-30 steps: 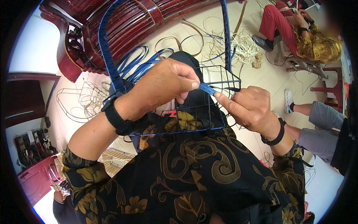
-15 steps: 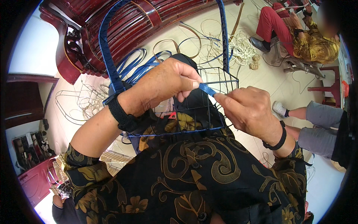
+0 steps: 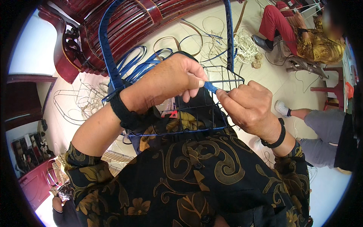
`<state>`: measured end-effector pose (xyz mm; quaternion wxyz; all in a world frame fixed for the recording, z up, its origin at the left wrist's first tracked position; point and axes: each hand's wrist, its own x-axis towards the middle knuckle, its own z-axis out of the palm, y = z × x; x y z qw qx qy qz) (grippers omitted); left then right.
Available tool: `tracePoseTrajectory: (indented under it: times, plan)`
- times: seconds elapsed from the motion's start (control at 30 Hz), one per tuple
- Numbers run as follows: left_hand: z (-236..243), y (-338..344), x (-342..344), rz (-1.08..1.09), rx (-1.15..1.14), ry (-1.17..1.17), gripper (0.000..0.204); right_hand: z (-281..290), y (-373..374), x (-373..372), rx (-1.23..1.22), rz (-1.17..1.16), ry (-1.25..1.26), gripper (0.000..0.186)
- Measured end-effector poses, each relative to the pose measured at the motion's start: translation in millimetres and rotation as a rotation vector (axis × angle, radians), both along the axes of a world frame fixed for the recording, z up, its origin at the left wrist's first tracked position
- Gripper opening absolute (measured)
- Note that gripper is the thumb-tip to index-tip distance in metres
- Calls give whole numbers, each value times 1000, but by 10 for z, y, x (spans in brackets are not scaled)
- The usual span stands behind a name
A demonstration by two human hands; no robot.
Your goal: The person weaves blue plastic straps around a wire basket frame, pulling the straps through the wire mesh and wrapping them around the frame edges.
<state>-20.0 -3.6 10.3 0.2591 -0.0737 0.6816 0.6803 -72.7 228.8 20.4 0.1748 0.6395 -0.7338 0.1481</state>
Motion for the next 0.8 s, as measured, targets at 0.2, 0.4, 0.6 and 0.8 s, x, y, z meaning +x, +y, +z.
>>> tracePoseTrajectory:
  times: [0.2,0.4,0.6,0.8]
  plan:
    - [-57,-4,-17,-16,-10,121,11,-8,-34,23,13,-31,4,11]
    - [-173,36,70,-12,-382,513,10,15,-34,-37,71,20,-41,7]
    - [-165,79,162,-30,-796,886,11,165,-52,-447,-20,26,-301,17]
    - [-179,114,197,-79,-1066,988,13,-64,-226,-854,178,107,-687,19]
